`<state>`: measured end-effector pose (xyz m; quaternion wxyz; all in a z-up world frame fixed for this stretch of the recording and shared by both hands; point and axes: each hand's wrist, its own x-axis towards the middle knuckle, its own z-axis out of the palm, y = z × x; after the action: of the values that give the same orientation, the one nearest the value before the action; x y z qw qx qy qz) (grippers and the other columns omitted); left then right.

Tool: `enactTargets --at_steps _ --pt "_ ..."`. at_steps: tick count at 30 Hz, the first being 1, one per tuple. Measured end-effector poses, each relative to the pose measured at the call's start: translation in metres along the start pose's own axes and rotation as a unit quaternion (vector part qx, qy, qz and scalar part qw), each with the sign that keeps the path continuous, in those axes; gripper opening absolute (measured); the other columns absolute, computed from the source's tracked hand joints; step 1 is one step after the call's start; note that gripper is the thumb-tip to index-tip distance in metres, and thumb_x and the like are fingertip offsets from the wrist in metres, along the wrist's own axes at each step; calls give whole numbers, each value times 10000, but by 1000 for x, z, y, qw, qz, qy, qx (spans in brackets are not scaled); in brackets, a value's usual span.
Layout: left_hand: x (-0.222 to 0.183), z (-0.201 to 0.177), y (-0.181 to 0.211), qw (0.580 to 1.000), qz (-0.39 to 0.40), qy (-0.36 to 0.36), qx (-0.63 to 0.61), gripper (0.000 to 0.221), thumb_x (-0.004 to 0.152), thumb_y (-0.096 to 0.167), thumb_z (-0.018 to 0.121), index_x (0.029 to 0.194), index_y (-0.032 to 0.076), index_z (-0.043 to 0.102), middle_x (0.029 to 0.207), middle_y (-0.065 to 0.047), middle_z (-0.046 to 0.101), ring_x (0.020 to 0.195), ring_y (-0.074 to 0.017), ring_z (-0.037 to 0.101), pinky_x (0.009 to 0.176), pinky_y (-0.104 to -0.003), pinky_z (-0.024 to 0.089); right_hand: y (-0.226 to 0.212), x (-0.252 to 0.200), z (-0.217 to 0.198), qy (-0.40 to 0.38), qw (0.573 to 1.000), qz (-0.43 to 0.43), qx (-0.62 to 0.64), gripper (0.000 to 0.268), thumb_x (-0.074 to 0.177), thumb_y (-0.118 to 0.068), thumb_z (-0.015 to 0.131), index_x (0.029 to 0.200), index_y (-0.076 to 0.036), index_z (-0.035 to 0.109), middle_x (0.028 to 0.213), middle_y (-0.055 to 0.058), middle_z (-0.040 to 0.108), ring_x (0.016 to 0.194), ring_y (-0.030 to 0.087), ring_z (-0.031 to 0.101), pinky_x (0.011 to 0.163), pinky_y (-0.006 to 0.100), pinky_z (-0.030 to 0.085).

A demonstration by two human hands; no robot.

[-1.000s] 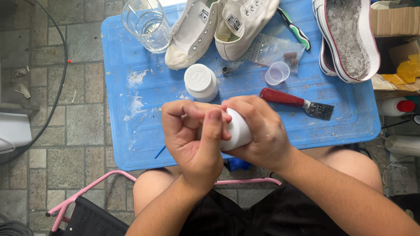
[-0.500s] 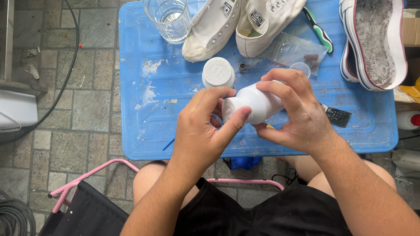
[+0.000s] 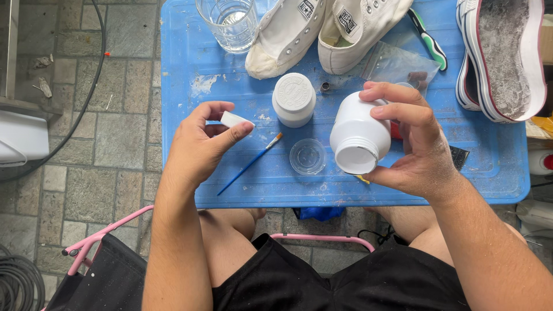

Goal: The person pours white powder from two separate bottles into a small plastic cup and mixes it using a small blue-handled brush.

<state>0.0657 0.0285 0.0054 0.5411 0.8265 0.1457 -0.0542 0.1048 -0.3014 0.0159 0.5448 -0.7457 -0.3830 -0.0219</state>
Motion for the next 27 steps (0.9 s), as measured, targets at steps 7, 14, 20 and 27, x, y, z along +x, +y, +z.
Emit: enactTargets --at_steps 7,14,20,27 --pt "7 0 -19 995 18 19 101 629 673 123 916 1243 70 656 1097 -92 753 932 -182 721 776 -322 586 -1 6 -4 7 999 -38 -25 891 621 -134 966 1313 -227 412 1451 86 487 1418 270 489 1182 449 500" --pt "-3 10 -1 948 181 74 251 646 590 144 948 1151 42 644 1117 -160 666 1049 -358 626 880 -445 510 3 6 -2 -34 964 -48 -258 797 574 -120 969 1274 -223 601 1406 35 557 1400 303 506 1196 464 483" --pt "-42 34 27 954 190 -44 228 632 650 237 939 1175 75 625 1072 -87 650 1008 -283 664 886 -416 531 3 3 7 -59 940 -80 -327 633 666 -140 949 1237 -262 704 1387 12 574 1392 262 474 1169 403 477" --pt "-49 71 33 930 253 -30 267 868 592 369 935 1300 11 582 1138 -158 594 1005 -361 629 818 -445 520 -5 6 16 -90 925 -71 -363 573 646 -155 901 1186 -283 757 1373 -5 592 1371 239 488 1126 400 473"
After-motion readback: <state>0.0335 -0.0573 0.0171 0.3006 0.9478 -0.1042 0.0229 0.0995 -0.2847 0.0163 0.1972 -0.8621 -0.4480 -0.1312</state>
